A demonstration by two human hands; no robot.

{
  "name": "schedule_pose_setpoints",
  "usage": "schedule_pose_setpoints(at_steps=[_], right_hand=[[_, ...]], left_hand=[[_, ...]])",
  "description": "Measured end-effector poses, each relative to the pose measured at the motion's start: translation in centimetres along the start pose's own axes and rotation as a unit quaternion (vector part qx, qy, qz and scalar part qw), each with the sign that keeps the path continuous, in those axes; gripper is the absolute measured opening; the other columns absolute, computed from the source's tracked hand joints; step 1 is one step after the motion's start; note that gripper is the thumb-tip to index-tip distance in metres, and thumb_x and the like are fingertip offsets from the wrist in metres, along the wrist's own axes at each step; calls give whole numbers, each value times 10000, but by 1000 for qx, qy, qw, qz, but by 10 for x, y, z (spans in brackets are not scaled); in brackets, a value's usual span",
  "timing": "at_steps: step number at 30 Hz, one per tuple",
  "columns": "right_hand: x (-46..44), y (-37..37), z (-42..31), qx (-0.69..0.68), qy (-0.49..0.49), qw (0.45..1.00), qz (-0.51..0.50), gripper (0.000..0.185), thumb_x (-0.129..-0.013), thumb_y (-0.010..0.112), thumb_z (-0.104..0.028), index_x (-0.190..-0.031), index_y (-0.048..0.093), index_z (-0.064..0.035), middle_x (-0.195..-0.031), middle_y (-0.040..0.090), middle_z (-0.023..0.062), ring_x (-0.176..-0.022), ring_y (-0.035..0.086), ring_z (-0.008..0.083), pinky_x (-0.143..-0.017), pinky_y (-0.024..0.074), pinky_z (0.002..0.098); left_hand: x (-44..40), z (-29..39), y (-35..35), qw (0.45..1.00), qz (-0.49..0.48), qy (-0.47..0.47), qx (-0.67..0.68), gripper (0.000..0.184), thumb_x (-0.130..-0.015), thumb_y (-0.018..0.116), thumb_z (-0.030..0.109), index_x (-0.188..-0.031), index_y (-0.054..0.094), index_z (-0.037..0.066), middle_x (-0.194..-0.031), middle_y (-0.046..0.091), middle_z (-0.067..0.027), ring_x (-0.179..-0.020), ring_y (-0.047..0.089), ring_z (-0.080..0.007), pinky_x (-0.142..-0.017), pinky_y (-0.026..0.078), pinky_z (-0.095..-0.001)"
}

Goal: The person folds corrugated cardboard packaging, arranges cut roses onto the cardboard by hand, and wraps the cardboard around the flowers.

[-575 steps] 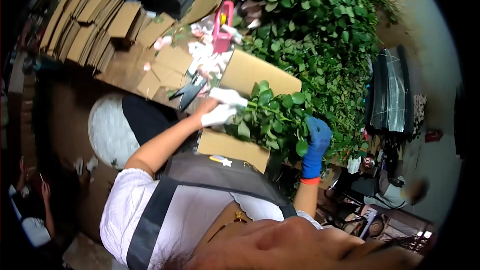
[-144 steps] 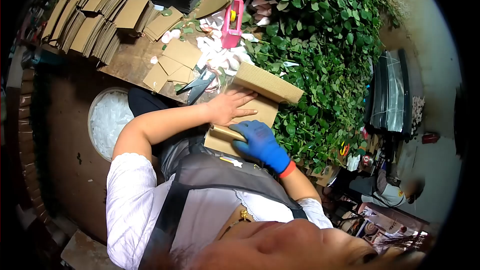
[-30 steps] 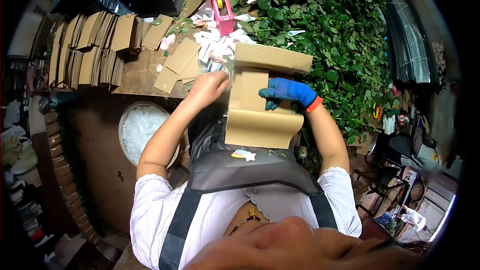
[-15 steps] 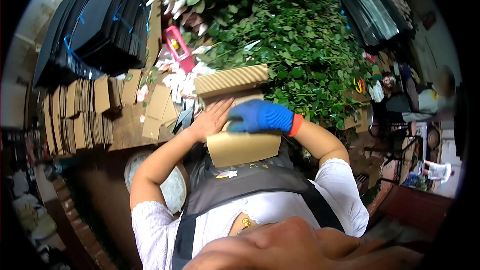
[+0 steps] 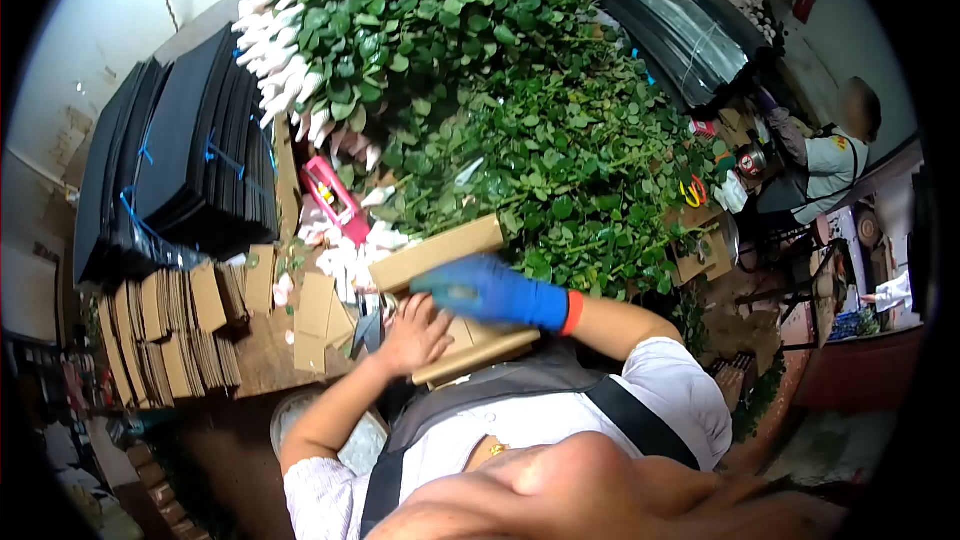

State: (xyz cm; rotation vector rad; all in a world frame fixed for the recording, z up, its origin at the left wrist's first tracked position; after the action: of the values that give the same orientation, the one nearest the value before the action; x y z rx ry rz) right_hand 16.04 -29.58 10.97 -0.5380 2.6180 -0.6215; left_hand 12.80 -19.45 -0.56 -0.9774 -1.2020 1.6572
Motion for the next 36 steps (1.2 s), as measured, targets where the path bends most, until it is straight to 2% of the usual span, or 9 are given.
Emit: schedule_pose_setpoints(at_steps=[5, 9, 12, 16, 20, 26, 29, 33, 36], right_hand=[[-97, -133, 136, 378, -50, 909, 169, 459, -854, 566, -47, -1302, 609, -137, -1236, 669, 124, -1115, 644, 333, -970, 524, 422], [-103, -126, 273, 696, 112, 709, -37, 361, -892, 569, -152, -1246, 640, -162, -1195, 662, 98, -1134, 618, 278, -965, 456, 387], [-115, -126, 310, 622, 175, 743, -174, 244, -908, 555, -201, -1124, 667, -186, -1111, 668, 62, -1069, 628, 234, -918, 443, 377], [-154, -154, 243, 630, 51, 774, 36, 118, -880, 588, -196, -945, 686, -198, -962, 675, 26, -955, 655, 205, -880, 448, 383], [-164, -172, 223, 675, 71, 735, -12, 80, -856, 611, -197, -861, 691, -200, -894, 677, 17, -887, 662, 198, -885, 450, 380], [-113, -243, 101, 688, -4, 689, 227, 158, -873, 579, -131, -986, 675, -185, -1032, 651, 31, -965, 628, 216, -965, 445, 419], [-74, -220, 100, 676, 16, 717, 169, 320, -876, 630, -270, -1179, 627, -165, -1107, 625, 94, -1005, 617, 266, -1013, 430, 430], [7, -147, 187, 354, 282, 882, -134, 907, -742, 720, -498, -1509, 384, -150, -1407, 507, 185, -1291, 501, 344, -1087, 394, 454], [17, -99, 166, 481, 220, 816, -235, 972, -776, 702, -511, -1560, 282, -119, -1563, 371, 170, -1389, 420, 316, -1140, 318, 450]], left_hand=[[1, 1, -31, 991, 93, -34, 93, 546, -829, 748, 290, -1322, 600, 106, -1120, 561, -119, -1056, 535, -337, -879, 441, -464], [2, -1, -36, 988, 91, -48, 113, 534, -816, 766, 273, -1298, 621, 97, -1113, 564, -117, -1038, 547, -326, -866, 465, -444], [3, -1, -37, 987, 89, -67, 113, 539, -796, 779, 246, -1289, 626, 93, -1125, 565, -109, -1049, 549, -320, -875, 472, -439], [3, -2, -34, 987, 80, -76, 114, 539, -791, 785, 252, -1286, 632, 99, -1143, 560, -106, -1055, 549, -314, -877, 472, -435], [4, -2, -33, 988, 77, -82, 108, 537, -795, 785, 256, -1288, 633, 107, -1149, 561, -104, -1061, 550, -314, -874, 471, -431], [5, -1, -35, 987, 86, -81, 108, 536, -795, 785, 260, -1286, 635, 106, -1156, 564, -105, -1082, 544, -323, -890, 473, -435], [6, -1, -33, 986, 92, -81, 109, 529, -798, 784, 264, -1280, 639, 103, -1145, 570, -104, -1088, 542, -321, -899, 473, -439], [6, -1, -38, 987, 91, -76, 107, 502, -815, 773, 267, -1273, 642, 108, -1140, 580, -95, -1093, 543, -320, -886, 472, -436], [6, -1, -35, 987, 99, -75, 103, 504, -820, 767, 280, -1278, 638, 113, -1142, 585, -88, -1096, 544, -315, -881, 472, -436]])
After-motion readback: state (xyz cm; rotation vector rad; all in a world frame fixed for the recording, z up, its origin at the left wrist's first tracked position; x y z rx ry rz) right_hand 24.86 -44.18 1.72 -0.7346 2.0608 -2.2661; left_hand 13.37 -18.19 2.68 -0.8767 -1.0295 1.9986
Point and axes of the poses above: each hand's wrist, its own x-axis away from the middle knuckle, its own y-axis out of the palm, z = x × y, the point moved 10 cm from there along -x, towards the middle knuckle
